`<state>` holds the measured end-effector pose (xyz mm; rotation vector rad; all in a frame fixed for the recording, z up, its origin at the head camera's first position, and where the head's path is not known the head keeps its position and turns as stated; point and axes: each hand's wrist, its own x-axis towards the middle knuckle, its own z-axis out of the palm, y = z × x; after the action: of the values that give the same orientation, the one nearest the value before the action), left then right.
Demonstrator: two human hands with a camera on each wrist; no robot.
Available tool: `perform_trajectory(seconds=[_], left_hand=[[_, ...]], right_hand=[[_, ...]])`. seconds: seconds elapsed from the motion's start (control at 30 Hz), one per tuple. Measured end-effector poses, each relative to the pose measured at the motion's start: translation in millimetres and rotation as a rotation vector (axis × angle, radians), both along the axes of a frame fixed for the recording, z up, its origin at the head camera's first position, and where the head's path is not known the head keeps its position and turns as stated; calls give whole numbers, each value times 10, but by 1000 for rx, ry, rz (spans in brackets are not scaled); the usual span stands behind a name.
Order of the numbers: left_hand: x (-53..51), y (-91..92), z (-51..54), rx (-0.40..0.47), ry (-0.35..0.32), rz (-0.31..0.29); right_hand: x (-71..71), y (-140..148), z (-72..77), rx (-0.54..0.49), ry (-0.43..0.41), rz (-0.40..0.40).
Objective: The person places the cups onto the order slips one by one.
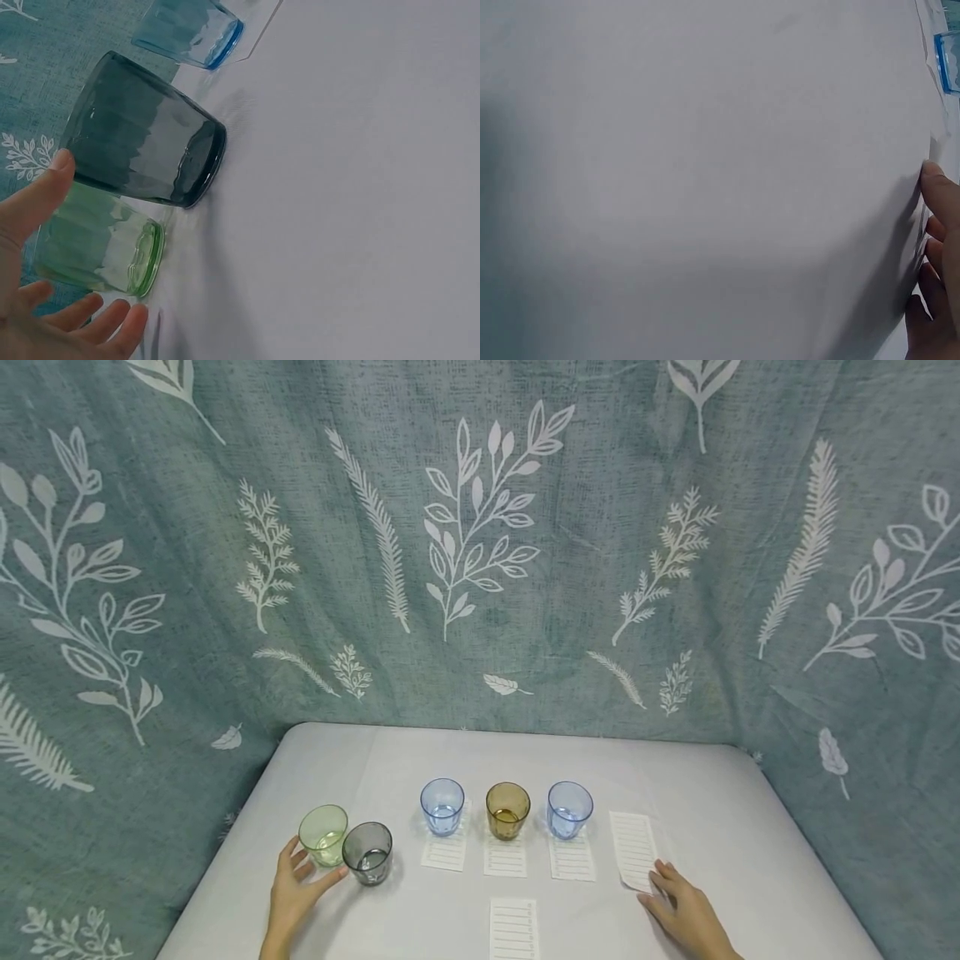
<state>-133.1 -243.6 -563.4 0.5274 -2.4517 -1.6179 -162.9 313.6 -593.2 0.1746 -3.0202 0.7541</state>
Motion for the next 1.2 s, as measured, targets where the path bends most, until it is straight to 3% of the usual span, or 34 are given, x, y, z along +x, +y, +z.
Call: perform_trajectory(seconds=[0.3,0.57,0.87,1.03,1.2], left_hand=[[-35,-71,-22,40,9,-28],[-117,-105,-55,97,39,-34],[-204,-67,-59,102,41,-4],[-234,-43,-50,107,92,20],[-260,-23,-37,96,104,44]], right_hand=[[0,16,4,42,-34,-56],[-30,19,-11,-23,76,-26],[-46,-14,-51,-3,7,-11],[-39,-21,-45,-24,29,4],[-52,-37,-31,-15,53,3]])
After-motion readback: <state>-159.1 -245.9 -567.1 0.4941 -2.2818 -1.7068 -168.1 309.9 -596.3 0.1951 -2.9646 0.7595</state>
